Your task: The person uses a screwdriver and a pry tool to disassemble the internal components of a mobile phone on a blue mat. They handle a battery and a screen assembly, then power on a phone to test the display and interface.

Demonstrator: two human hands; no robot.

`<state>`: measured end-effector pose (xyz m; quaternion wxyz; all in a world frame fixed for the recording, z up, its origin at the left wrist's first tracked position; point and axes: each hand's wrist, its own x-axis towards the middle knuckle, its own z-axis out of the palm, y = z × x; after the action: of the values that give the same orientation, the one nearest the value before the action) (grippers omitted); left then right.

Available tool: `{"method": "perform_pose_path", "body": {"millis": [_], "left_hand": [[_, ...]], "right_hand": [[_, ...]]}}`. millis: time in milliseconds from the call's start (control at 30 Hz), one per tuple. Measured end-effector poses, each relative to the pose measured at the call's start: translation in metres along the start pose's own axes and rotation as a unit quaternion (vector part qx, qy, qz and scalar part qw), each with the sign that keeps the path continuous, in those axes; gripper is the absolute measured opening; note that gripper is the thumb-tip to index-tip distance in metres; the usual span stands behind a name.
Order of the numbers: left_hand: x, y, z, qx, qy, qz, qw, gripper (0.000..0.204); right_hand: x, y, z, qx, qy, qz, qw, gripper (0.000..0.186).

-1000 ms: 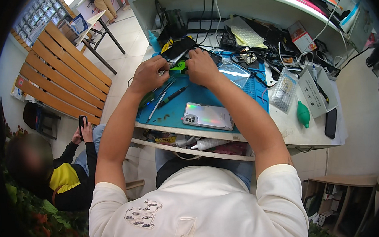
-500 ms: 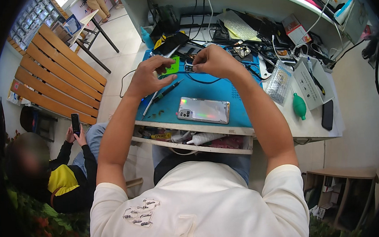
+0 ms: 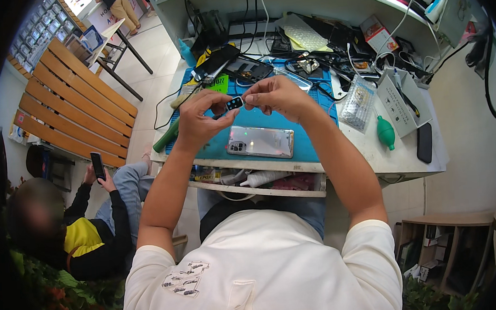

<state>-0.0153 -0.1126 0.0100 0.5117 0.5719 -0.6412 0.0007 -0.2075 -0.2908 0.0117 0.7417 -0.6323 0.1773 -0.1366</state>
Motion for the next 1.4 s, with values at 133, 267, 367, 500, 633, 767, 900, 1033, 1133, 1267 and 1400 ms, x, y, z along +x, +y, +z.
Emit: {"method": "perform_pose_path", "body": {"millis": [133,267,367,500,633,767,900,1033,1133,1267,1400], "left_hand": [[-0.002,0.001,0.003,0.004,0.011,0.009,1.000,0.029],[-0.004,0.001,0.006,0.003,0.015,0.010,1.000,0.029],[-0.007,-0.001,0.007,0.003,0.028,-0.002,1.000,0.029],[-0.012,0.002,0.003,0.020,0.025,0.004,0.999,0.027],[-0.008,0.001,-0.009,0.007,0.046,-0.028,0.999,0.027],[-0.012,0.007,-0.026,-0.007,0.094,-0.079,0.992,0.026],[-0.027,-0.001,-0.041,-0.013,0.092,-0.116,0.989,0.026],[-0.052,-0.004,-0.055,-0.023,0.016,-0.211,0.977,0.027],[-0.072,0.006,-0.058,0.024,-0.057,-0.218,0.974,0.029],[-0.089,0.010,-0.060,-0.024,-0.094,-0.304,0.948,0.027],[-0.083,0.008,-0.066,-0.024,-0.168,-0.387,0.906,0.028]], "right_hand": [[-0.005,0.000,0.006,-0.015,0.009,-0.006,1.000,0.023],[-0.006,0.006,0.006,-0.054,0.033,-0.019,0.998,0.024],[-0.006,0.009,0.007,-0.087,0.082,-0.018,0.993,0.024],[-0.010,0.029,0.017,-0.141,0.144,-0.185,0.962,0.023],[-0.034,0.014,0.034,-0.258,0.153,-0.214,0.930,0.018],[-0.066,0.006,0.038,-0.378,0.146,-0.119,0.907,0.011],[-0.095,0.012,0.043,-0.409,0.112,-0.131,0.896,0.011],[-0.114,0.028,0.035,-0.446,0.124,-0.124,0.878,0.014],[-0.125,0.027,0.039,-0.466,0.132,-0.127,0.865,0.016],[-0.138,0.033,0.065,-0.444,0.131,-0.194,0.865,0.018],[-0.149,0.034,0.081,-0.442,0.073,-0.179,0.876,0.017]]}}
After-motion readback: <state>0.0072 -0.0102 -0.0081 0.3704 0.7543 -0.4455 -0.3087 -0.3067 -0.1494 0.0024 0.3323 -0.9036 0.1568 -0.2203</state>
